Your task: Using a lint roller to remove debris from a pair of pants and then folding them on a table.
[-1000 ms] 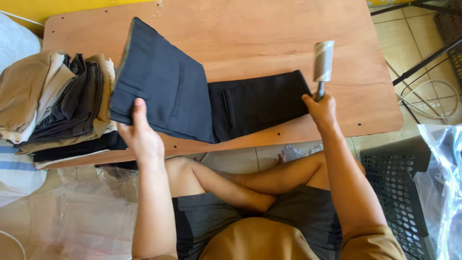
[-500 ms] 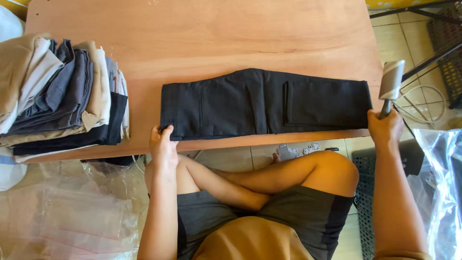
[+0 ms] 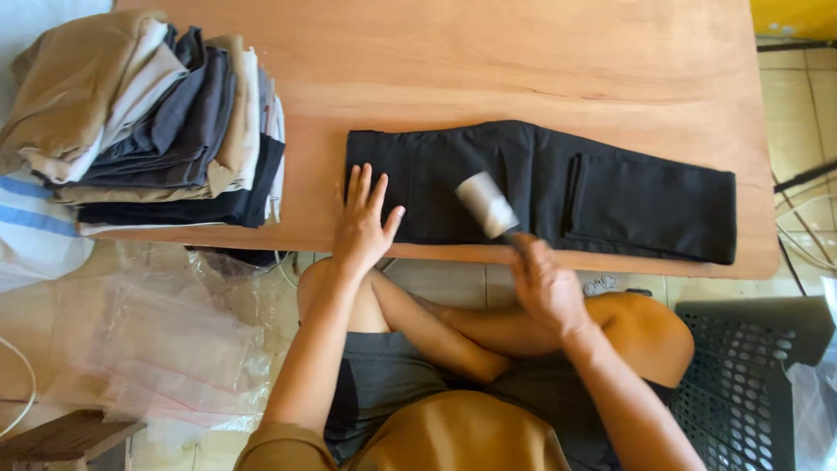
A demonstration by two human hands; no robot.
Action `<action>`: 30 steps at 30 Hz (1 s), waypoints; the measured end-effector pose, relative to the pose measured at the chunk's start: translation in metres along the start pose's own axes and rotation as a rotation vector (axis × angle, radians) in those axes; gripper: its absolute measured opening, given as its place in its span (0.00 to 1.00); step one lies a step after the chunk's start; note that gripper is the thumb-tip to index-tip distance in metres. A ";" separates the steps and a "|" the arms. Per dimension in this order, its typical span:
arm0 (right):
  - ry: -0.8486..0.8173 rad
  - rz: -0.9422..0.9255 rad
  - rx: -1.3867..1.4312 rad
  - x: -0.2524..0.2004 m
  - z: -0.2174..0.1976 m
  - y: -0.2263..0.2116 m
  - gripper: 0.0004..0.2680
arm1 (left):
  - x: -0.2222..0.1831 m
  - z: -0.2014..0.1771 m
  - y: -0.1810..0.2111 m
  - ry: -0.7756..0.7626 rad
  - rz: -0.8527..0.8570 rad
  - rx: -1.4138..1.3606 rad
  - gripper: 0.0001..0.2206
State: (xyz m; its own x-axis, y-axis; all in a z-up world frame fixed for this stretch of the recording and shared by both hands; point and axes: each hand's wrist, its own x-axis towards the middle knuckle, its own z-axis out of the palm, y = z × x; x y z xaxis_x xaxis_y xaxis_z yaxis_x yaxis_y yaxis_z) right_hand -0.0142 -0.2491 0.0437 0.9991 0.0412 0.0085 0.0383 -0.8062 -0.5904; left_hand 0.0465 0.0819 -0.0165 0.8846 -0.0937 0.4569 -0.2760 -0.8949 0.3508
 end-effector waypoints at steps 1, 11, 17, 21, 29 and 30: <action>0.048 -0.178 -0.207 0.001 0.012 -0.002 0.09 | -0.003 0.002 -0.002 -0.089 -0.046 0.068 0.25; 0.363 -0.145 -0.854 0.044 0.021 0.037 0.09 | -0.017 0.014 -0.016 -0.041 -0.291 0.148 0.27; 0.047 -0.375 -0.464 0.003 0.052 -0.013 0.14 | -0.010 0.014 -0.027 0.251 -0.300 0.077 0.16; 0.243 -0.270 -0.564 0.048 0.048 -0.015 0.13 | -0.014 0.013 -0.027 0.261 -0.279 0.110 0.15; 0.199 -0.605 -0.476 0.083 0.044 -0.035 0.10 | -0.004 0.001 -0.030 0.458 -0.335 0.034 0.09; 0.199 -0.607 -0.479 0.093 0.044 -0.033 0.10 | -0.004 0.001 -0.029 0.461 -0.337 0.032 0.09</action>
State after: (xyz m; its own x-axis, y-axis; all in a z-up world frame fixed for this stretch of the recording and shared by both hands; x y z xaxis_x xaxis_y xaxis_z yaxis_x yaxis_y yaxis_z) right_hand 0.0767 -0.1925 0.0288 0.7841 0.4845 0.3879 0.5347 -0.8446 -0.0258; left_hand 0.0511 0.1080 -0.0295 0.6645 0.3925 0.6360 0.0108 -0.8559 0.5170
